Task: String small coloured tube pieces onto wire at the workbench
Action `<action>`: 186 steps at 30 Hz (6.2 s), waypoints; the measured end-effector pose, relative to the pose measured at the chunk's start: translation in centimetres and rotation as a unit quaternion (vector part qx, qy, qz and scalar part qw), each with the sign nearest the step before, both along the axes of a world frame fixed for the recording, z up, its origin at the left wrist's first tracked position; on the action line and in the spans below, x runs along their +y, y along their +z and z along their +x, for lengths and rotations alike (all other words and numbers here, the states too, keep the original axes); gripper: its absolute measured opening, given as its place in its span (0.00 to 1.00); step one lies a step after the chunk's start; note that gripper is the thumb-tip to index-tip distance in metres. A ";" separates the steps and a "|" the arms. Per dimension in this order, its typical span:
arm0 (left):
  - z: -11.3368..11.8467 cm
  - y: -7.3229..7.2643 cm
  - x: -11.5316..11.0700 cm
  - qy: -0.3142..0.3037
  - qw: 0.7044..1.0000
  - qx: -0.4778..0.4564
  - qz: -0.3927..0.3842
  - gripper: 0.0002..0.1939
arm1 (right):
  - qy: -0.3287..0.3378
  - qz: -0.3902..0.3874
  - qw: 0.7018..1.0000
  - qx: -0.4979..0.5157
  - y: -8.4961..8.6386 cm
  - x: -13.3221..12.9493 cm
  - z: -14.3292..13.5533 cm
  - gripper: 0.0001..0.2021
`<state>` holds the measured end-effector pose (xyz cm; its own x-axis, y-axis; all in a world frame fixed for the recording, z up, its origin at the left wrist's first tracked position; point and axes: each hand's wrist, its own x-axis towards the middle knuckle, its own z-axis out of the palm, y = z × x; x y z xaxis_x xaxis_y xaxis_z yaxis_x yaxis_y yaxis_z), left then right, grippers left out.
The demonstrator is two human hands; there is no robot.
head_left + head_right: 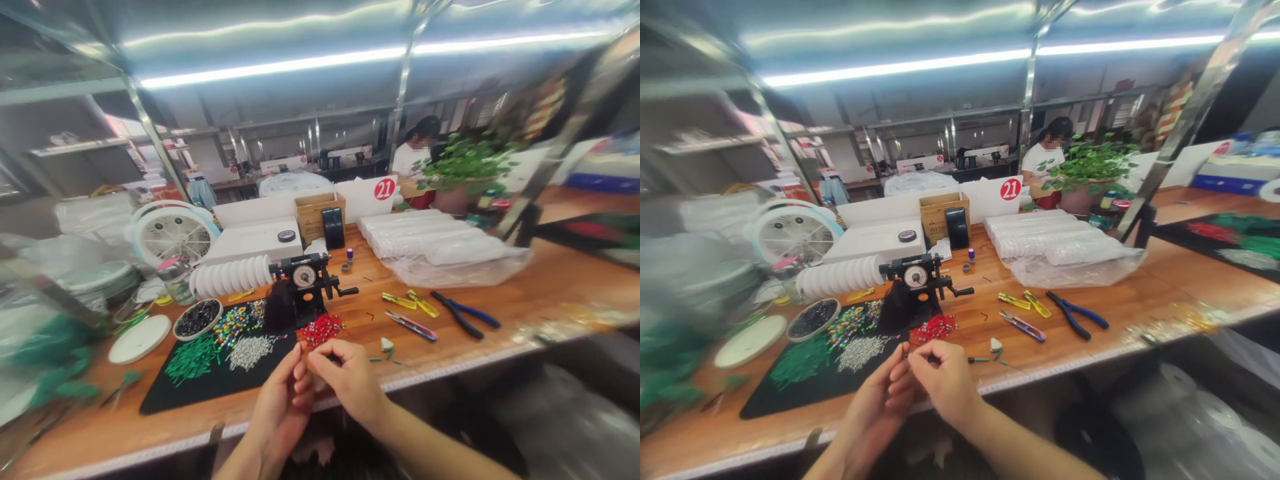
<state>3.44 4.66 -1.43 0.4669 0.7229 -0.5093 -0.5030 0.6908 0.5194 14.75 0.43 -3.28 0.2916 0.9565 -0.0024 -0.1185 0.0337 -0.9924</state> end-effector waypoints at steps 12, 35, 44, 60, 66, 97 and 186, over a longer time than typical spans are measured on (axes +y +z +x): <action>0.0 0.1 -0.4 -0.031 0.999 -0.007 -0.021 0.21 | -0.054 0.063 0.987 -0.136 -0.2 -0.1 -1.5 0.11; 0.4 -1.6 -0.9 -0.064 0.966 0.133 0.212 0.23 | 0.063 -0.049 0.995 0.061 -0.3 -0.6 0.2 0.20; 1.9 -1.4 -0.9 -0.080 0.948 0.159 0.264 0.21 | 0.043 -0.038 0.988 0.142 -0.7 -1.3 1.1 0.21; 0.9 -1.5 -0.5 -0.033 0.950 0.192 0.245 0.16 | 0.061 -0.051 0.981 0.177 -1.0 -1.5 1.3 0.19; 1.2 -0.7 -0.7 -0.115 0.884 0.266 0.368 0.16 | 0.027 -0.066 0.971 0.229 -0.9 -1.4 1.3 0.20; 2.7 0.3 2.5 -0.167 0.836 0.309 0.420 0.09 | -0.025 -0.079 0.961 0.264 -2.0 -0.4 2.9 0.19; -2.9 -1.2 4.5 0.074 0.947 0.189 0.249 0.10 | -0.019 -0.177 0.978 -0.106 -4.1 -2.8 2.9 0.23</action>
<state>0.54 9.19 -2.65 0.1945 0.9606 -0.1984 -0.2890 0.2494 0.9243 17.67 -2.39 -7.33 0.3568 0.8954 -0.2663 0.0861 -0.3154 -0.9450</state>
